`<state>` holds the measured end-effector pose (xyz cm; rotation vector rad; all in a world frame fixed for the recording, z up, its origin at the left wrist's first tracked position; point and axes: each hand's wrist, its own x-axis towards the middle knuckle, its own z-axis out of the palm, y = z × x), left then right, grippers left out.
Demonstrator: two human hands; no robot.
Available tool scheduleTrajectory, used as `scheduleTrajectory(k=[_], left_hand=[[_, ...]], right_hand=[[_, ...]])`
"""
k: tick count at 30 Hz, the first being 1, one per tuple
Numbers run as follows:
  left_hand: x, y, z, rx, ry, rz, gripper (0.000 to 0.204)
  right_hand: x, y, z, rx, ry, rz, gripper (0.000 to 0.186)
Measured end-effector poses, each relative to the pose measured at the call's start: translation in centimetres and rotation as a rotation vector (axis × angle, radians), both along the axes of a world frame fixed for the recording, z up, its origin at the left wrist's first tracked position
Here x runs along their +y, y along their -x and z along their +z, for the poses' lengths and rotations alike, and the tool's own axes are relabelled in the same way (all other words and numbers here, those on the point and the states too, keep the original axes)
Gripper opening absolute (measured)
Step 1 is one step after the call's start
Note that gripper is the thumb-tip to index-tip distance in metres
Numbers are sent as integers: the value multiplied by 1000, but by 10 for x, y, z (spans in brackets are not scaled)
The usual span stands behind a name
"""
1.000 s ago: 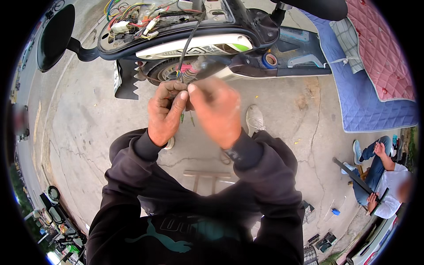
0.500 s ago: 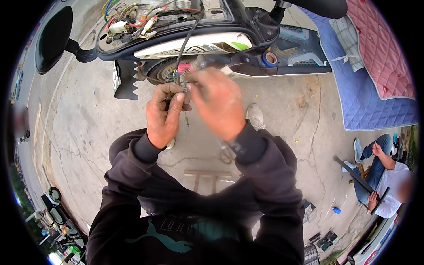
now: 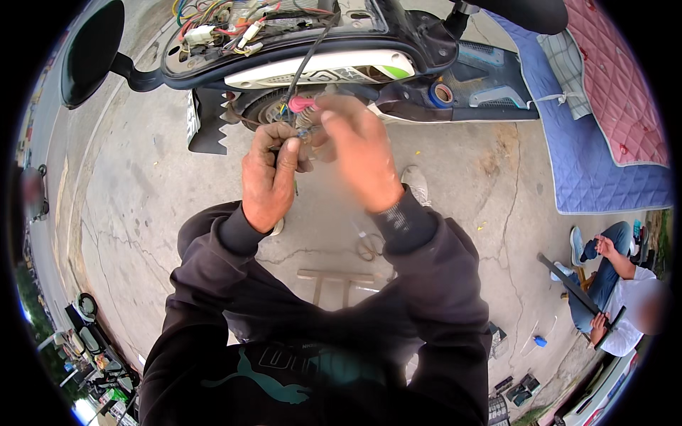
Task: The person sits on the ground and works on the exposed wiring of an electric scooter. They use a pair of scissors to cut and strip the insulation from several wires, then twist the exposed strands together by hand.
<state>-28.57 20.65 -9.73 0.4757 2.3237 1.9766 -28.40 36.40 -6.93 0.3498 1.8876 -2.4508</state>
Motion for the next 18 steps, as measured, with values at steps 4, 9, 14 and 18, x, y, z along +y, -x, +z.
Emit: scheduleTrajectory(k=[4, 9, 14, 18], left_hand=[[0, 0, 2, -10, 12, -10, 13], [-1, 1, -3, -16, 4, -10, 15], [-1, 1, 1, -36, 18, 1, 16], [-1, 2, 2, -1, 9, 9, 12]], right_hand=[[8, 3, 0, -51, -78, 182, 27], [7, 5, -2, -108, 4, 109, 26], [-1, -1, 12, 423, -719, -130, 28], [-3, -14, 9, 594, -1079, -23, 15]])
